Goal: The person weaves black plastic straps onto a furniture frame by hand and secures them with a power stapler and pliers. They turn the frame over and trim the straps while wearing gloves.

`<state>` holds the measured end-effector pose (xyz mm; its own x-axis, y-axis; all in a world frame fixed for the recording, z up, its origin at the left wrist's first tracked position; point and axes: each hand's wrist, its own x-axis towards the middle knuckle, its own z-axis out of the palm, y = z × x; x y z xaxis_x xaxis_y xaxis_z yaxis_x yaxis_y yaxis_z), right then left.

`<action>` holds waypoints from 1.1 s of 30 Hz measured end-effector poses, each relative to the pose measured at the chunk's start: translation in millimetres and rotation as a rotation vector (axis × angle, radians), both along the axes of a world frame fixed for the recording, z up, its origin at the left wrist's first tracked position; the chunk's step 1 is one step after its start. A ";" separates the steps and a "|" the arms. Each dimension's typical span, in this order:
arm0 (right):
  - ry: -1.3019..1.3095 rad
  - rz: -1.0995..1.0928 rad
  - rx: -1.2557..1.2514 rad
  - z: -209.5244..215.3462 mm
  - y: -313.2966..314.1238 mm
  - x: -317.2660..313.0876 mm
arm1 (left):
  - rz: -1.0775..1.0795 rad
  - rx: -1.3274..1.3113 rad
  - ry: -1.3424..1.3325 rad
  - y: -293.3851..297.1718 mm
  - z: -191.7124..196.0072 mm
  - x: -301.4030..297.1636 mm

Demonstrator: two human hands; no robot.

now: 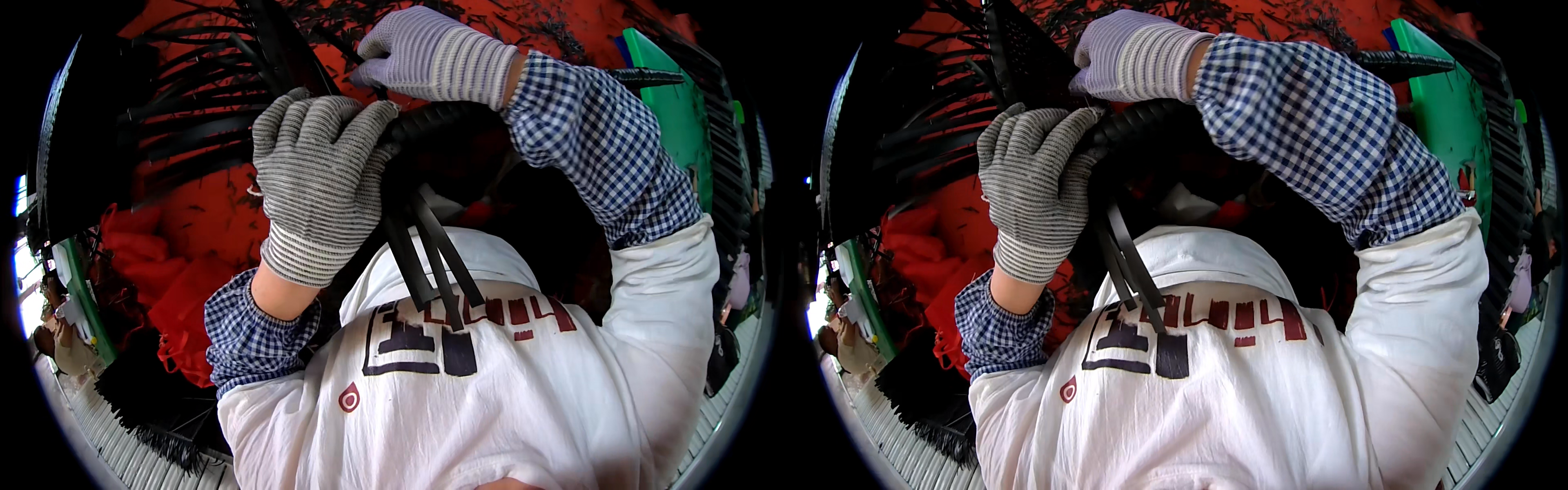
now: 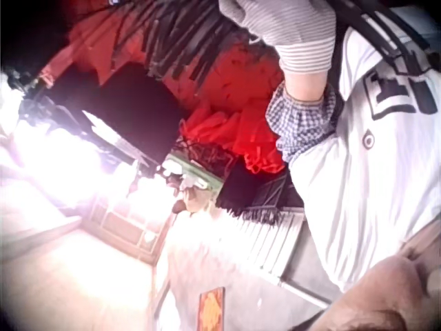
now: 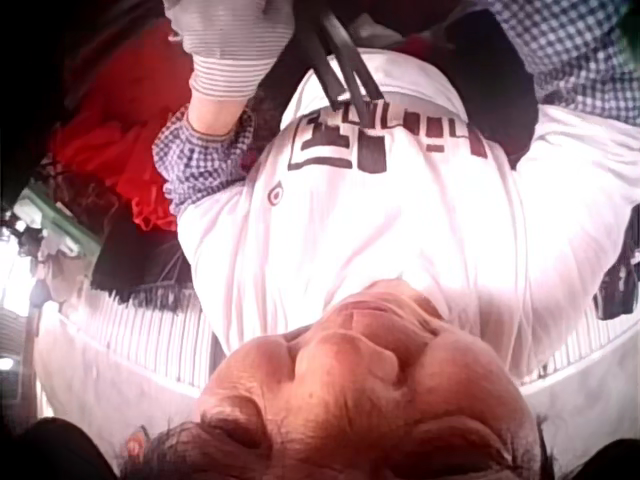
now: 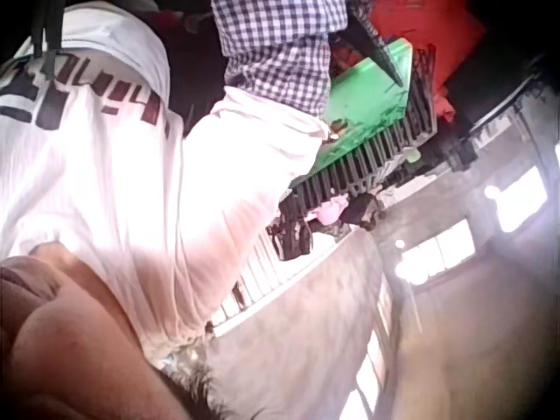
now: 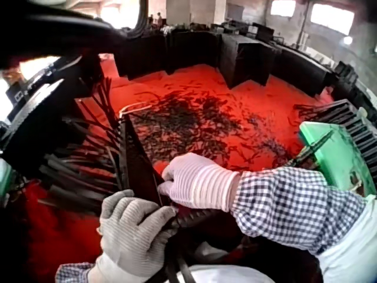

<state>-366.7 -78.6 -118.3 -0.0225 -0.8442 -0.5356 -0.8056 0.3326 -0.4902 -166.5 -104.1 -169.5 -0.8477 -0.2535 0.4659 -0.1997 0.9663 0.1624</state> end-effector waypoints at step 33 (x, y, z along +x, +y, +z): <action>0.575 0.481 -1.277 -79.1 160.4 -21.0 | -0.512 0.666 -0.471 -4.9 -2.1 -76.7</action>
